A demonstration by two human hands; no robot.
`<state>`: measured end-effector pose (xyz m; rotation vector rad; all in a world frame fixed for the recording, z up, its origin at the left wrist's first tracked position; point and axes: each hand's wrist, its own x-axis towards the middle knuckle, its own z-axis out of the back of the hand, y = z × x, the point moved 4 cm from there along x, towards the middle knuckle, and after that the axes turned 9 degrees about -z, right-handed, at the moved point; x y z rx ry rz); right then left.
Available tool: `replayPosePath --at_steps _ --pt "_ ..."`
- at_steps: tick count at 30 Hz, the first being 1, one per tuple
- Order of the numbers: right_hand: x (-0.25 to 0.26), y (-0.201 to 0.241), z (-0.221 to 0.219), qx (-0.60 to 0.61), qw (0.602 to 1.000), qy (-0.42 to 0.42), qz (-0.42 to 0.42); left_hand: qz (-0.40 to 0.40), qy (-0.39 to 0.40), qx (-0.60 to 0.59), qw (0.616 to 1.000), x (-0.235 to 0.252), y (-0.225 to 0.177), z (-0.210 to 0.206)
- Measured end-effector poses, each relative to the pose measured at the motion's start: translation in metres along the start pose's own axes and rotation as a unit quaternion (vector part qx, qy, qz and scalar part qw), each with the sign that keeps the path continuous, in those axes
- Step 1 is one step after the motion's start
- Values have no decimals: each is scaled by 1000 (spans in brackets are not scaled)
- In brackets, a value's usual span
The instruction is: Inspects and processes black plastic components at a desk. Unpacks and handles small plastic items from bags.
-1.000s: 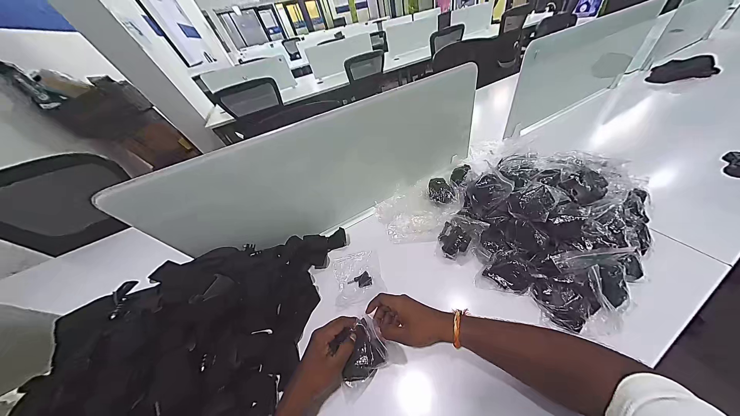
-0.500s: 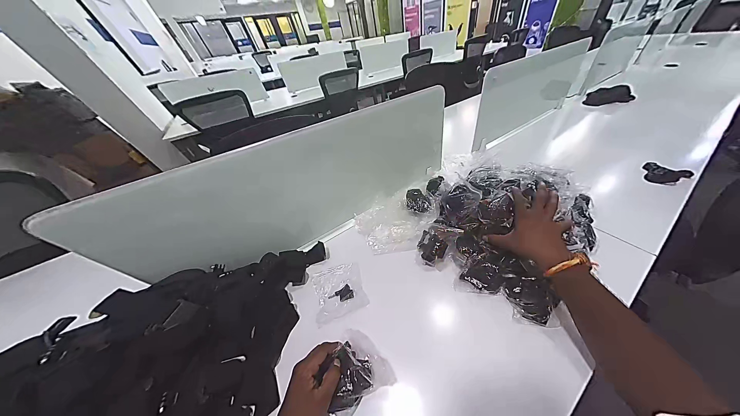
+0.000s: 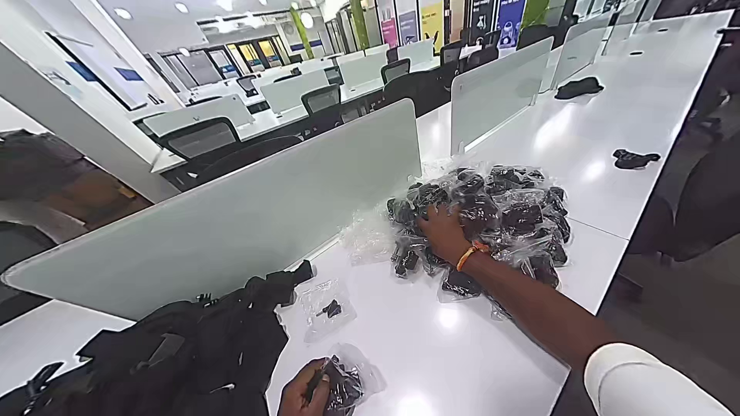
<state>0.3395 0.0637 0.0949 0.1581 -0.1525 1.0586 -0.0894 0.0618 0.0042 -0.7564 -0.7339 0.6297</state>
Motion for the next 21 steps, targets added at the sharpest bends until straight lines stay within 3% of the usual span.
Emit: replayPosePath --at_steps 6,9,11,14,15,17,19,21 --pt "29 7 -4 20 992 6 122 16 -16 8 1000 1 -7 0" --pt "37 11 17 27 992 81 95 33 -26 3 999 4 -16 1" --pt "21 32 43 20 995 60 82 39 -37 -23 998 6 -20 0" --pt "-28 91 68 99 981 8 167 50 -54 -46 996 2 -15 1" --pt "-49 111 63 152 965 34 210 49 -59 -45 996 0 -12 3" --pt "-90 138 34 277 912 164 255 26 -69 -34 997 0 -6 2" --pt "-124 160 -4 360 850 299 243 -17 -80 15 997 -1 -5 3" --pt "-145 173 -37 420 802 358 228 -64 -87 107 988 -3 -9 6"
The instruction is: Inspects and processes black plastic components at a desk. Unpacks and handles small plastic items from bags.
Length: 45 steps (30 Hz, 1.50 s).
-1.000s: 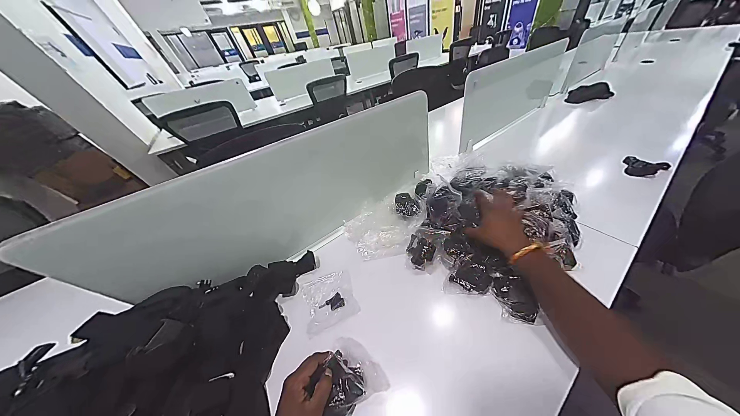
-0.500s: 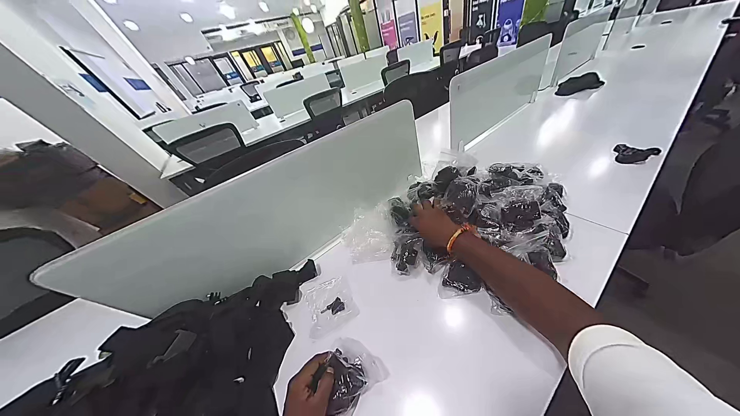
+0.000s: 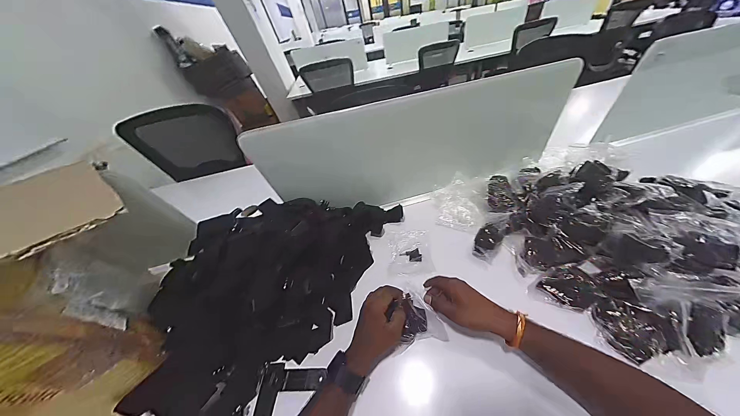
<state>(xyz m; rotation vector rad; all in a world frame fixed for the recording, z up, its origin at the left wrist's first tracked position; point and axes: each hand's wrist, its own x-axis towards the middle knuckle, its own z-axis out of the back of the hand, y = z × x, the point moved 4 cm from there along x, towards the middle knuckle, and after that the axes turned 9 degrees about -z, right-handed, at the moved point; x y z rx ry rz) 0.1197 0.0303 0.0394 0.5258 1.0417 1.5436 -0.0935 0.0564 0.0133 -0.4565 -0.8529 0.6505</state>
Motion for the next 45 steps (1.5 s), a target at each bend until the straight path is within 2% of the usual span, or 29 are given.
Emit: replayPosePath --at_steps 3,6,12,16,21,24,27,29,32,37,40,45 --pt "5 -7 -15 165 985 20 38 -48 -11 82 995 1 -7 2" --pt "10 -10 -18 287 956 61 31 -54 -7 97 994 3 -6 1" --pt "16 -23 -13 285 948 117 86 -24 3 -2 1000 6 9 -1" --pt "19 -29 -9 334 925 154 95 -21 -28 39 999 7 5 -1" --pt "15 -25 -12 281 955 58 76 -80 -91 108 987 7 -7 4" --pt "15 -27 -12 306 949 23 71 -145 -93 93 981 3 -13 5" --pt "17 -29 -9 347 933 32 86 -191 -79 44 977 1 -16 0" --pt "16 -30 -10 340 931 59 120 -176 -53 4 983 0 -19 -6" --pt "11 -25 -14 245 949 62 190 -113 -32 -58 991 1 -18 -11" --pt "7 -23 -23 93 963 -8 253 -26 -29 -103 994 3 -15 -11" --pt "5 -23 -26 68 964 -23 257 -9 -26 -121 992 3 -16 -10" --pt "6 -26 -25 89 972 -26 216 8 -15 -178 984 4 -13 -7"
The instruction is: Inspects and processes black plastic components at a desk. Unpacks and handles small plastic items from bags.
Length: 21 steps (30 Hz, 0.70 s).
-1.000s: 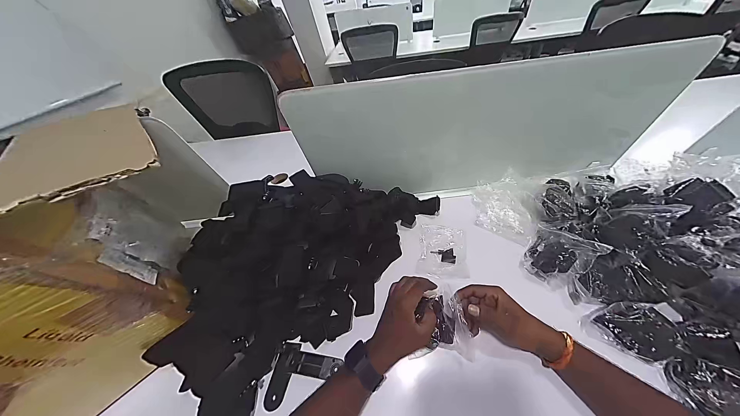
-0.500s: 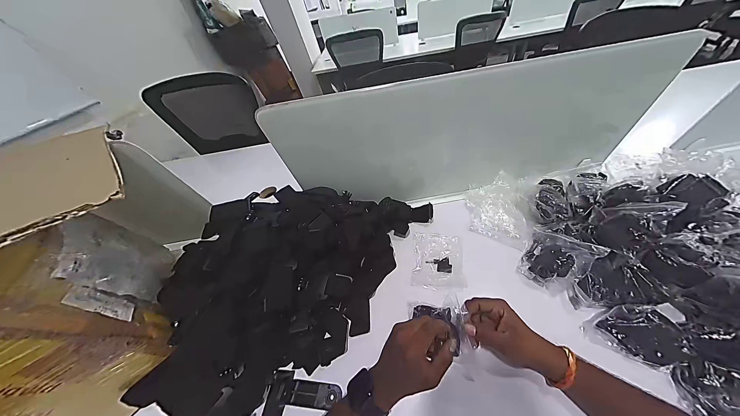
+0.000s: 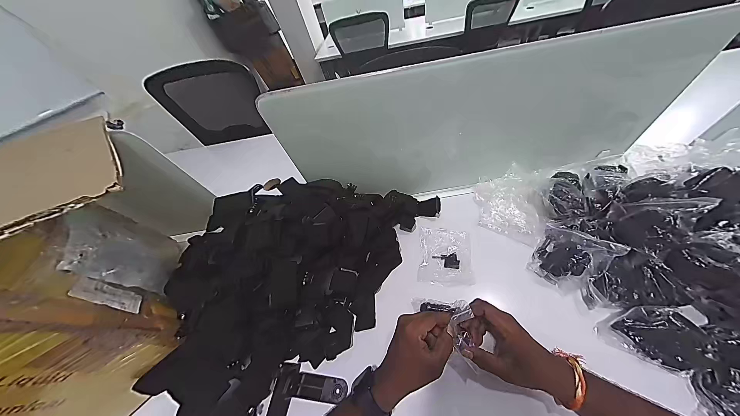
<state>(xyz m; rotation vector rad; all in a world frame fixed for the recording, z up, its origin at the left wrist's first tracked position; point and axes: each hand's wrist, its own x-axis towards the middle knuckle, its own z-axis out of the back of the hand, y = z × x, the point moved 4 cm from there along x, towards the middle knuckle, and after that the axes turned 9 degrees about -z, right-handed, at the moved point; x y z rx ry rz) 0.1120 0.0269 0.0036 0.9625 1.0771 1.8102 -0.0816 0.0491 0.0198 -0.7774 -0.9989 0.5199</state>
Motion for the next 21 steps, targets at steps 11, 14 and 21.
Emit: replayPosePath --at_steps 11,14,21 --pt "-4 0 -4 -83 995 -50 -10 -57 26 46 997 -6 0 -9" --pt "0 -2 0 -47 999 -13 -13 -86 14 57 995 -6 -2 -9" --pt "-4 2 6 -98 987 -123 -32 -122 -74 116 983 -9 -8 -1"
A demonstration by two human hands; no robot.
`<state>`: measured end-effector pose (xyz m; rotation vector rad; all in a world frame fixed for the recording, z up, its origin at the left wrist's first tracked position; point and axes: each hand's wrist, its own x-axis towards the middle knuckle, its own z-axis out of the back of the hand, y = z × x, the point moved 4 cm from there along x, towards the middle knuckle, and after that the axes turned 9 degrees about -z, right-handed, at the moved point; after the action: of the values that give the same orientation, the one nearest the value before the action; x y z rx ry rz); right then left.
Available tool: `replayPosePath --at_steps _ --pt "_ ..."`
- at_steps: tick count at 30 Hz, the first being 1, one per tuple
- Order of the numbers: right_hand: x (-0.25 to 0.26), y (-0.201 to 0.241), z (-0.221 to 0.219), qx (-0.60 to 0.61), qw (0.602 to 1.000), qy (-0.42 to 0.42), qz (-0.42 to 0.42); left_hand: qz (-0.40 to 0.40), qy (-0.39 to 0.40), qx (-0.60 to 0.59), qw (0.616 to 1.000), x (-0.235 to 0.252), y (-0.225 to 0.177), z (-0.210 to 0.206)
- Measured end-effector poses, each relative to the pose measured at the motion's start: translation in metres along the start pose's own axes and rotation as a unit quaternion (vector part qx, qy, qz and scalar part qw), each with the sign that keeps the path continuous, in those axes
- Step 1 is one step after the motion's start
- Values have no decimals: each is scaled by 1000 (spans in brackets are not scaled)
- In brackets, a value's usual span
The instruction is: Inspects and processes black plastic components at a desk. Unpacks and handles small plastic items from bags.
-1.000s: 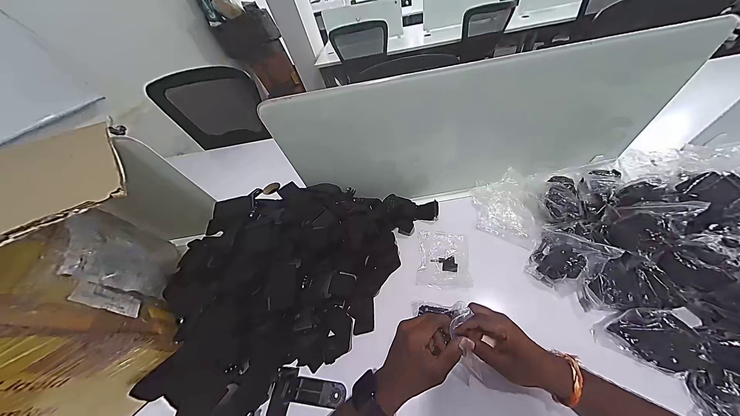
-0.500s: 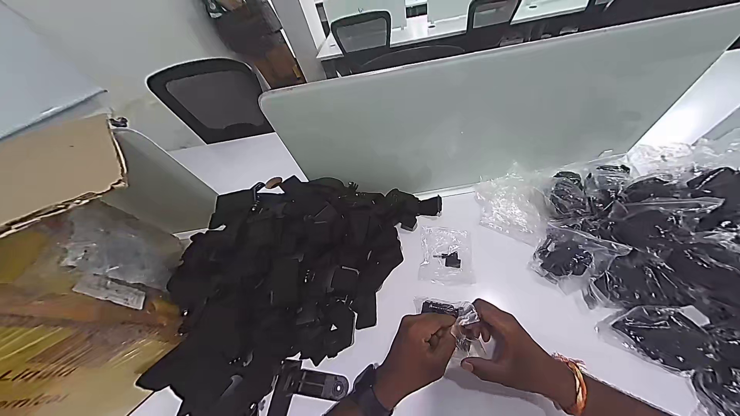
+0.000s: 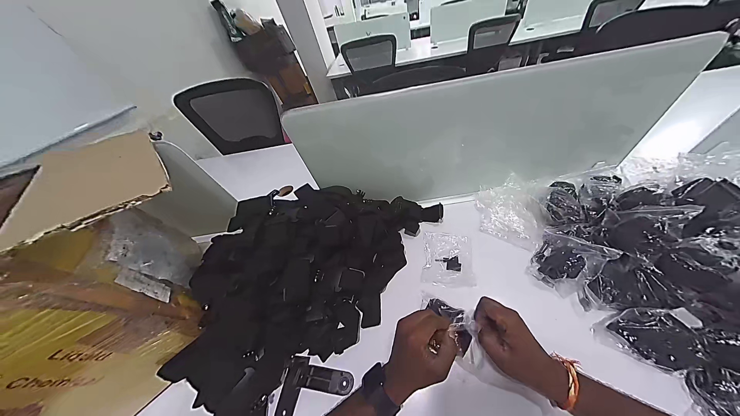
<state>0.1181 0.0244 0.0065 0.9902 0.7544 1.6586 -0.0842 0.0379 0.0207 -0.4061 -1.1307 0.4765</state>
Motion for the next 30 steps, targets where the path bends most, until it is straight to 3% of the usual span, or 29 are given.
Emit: replayPosePath --at_steps 4,7,10,13,17,21,24,30 --pt "6 -3 14 9 994 -109 -16 14 -28 16 999 1 3 3" --pt "2 4 14 -44 989 -133 45 15 -17 4 1000 0 4 2" --pt "-1 13 11 -91 985 -89 115 6 -7 -15 1000 2 4 3" --pt "0 14 3 -146 980 -19 136 20 -9 24 999 8 9 13" --pt "2 10 1 -204 974 -7 95 137 10 105 985 15 33 23" --pt "5 3 3 -212 977 -3 38 247 78 31 965 6 46 13" --pt "6 -1 4 -188 982 14 2 231 78 -40 969 6 45 10" --pt "4 1 5 -160 986 13 38 170 69 -86 979 6 39 7"
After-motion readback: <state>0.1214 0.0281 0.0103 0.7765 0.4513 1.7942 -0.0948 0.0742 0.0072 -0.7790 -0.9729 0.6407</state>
